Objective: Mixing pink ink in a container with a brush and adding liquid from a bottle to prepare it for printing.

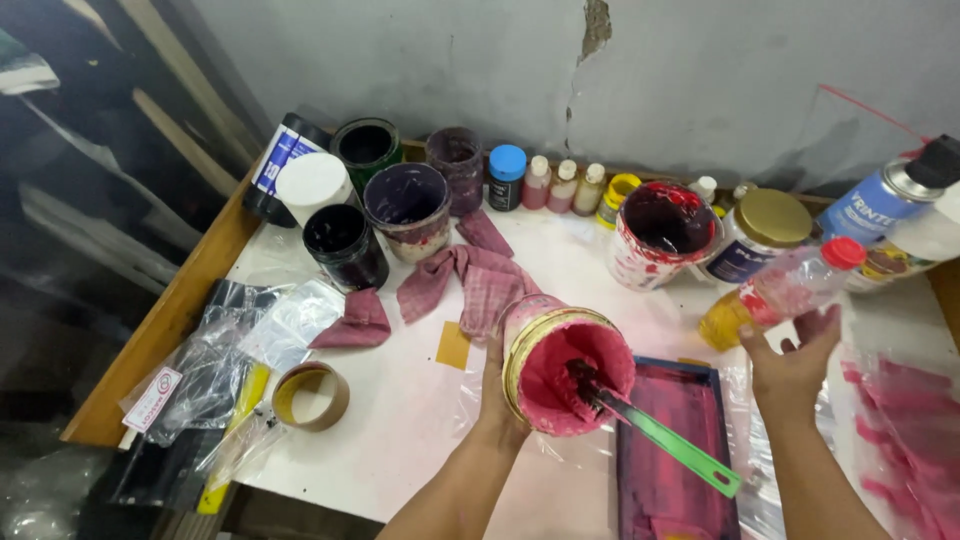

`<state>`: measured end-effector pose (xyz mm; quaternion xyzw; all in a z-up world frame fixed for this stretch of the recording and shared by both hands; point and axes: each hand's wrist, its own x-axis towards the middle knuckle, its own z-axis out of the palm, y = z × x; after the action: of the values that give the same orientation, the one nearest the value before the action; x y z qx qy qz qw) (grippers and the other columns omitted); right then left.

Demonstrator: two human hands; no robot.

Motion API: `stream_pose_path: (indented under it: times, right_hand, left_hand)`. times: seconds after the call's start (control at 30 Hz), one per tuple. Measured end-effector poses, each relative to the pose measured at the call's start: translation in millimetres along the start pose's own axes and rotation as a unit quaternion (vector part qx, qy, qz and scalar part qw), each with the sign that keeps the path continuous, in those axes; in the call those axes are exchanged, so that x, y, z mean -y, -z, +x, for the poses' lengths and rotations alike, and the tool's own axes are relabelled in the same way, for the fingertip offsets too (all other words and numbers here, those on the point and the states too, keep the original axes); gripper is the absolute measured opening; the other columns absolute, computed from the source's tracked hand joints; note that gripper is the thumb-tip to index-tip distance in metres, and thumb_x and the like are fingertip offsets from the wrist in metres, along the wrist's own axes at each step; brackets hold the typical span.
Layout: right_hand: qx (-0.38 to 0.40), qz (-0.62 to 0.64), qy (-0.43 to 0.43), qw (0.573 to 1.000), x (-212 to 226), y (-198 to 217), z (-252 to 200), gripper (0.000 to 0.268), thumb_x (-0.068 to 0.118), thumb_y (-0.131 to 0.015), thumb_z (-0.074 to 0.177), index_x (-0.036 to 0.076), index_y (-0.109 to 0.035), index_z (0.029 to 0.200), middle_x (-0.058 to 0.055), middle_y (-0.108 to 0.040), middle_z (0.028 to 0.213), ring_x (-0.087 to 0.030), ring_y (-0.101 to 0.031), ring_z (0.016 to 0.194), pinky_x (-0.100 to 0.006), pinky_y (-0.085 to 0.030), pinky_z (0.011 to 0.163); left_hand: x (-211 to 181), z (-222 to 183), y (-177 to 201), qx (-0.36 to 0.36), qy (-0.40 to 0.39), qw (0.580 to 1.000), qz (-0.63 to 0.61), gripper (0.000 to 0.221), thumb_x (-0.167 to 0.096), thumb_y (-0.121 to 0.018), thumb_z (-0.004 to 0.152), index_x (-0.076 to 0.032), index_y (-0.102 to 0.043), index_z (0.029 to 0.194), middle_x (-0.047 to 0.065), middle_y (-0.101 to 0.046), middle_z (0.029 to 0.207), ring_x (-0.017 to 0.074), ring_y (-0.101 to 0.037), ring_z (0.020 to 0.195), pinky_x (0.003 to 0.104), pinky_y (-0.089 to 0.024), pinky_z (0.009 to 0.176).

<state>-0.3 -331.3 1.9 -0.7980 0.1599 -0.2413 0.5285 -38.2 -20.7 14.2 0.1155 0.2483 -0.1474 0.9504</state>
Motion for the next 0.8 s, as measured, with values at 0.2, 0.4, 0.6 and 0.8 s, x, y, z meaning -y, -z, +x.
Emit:
stream_pose_path:
  times: [0.2,0.4,0.6,0.8]
  right_hand:
    - [-0.060,-0.046,0.006,0.997,-26.5,-30.9,25.6,0.070,0.023,-0.082,0.083,0.005,-0.043,0.138,-0.019,-0.063,0.127,-0.035,-0.062,0.108,-0.047,-0.048,0.089]
    - [-0.023,-0.151,0.029,0.988,-22.9,-16.4,26.7,0.068,0.030,-0.086,0.081,-0.004,-0.048,0.126,-0.026,-0.064,0.121,-0.045,-0.062,0.103,-0.053,-0.048,0.080]
    - [-0.001,-0.297,0.599,0.743,38.6,46.3,37.4,0.042,0.024,-0.083,0.093,-0.002,-0.071,0.125,-0.021,-0.076,0.114,-0.038,-0.070,0.098,-0.052,-0.048,0.103]
    - [0.022,-0.457,0.635,0.622,149.7,61.4,8.5,0.025,0.029,-0.058,0.102,0.032,-0.075,0.121,0.001,-0.074,0.103,-0.023,-0.074,0.096,-0.039,-0.055,0.095]
  left_hand:
    - [-6.7,6.7,-2.9,0.009,-0.013,1.000,-0.001,0.062,-0.060,-0.066,0.083,-0.010,-0.070,0.118,0.012,-0.071,0.107,0.0318,-0.066,0.099,0.047,-0.058,0.086]
    - [-7.8,10.2,-9.7,-0.031,-0.035,0.999,-0.002,0.060,-0.061,-0.063,0.085,-0.012,-0.071,0.118,0.011,-0.072,0.108,0.0305,-0.066,0.101,0.046,-0.056,0.088]
    - [-3.2,9.4,-6.2,-0.037,-0.037,0.999,-0.013,0.061,-0.063,-0.061,0.086,-0.010,-0.072,0.115,0.011,-0.072,0.107,0.0316,-0.065,0.101,0.048,-0.056,0.089]
    - [-0.3,-2.7,-12.2,-0.061,-0.048,0.997,-0.001,0.064,-0.064,-0.058,0.087,-0.010,-0.071,0.120,0.013,-0.071,0.107,0.0329,-0.066,0.101,0.050,-0.057,0.089]
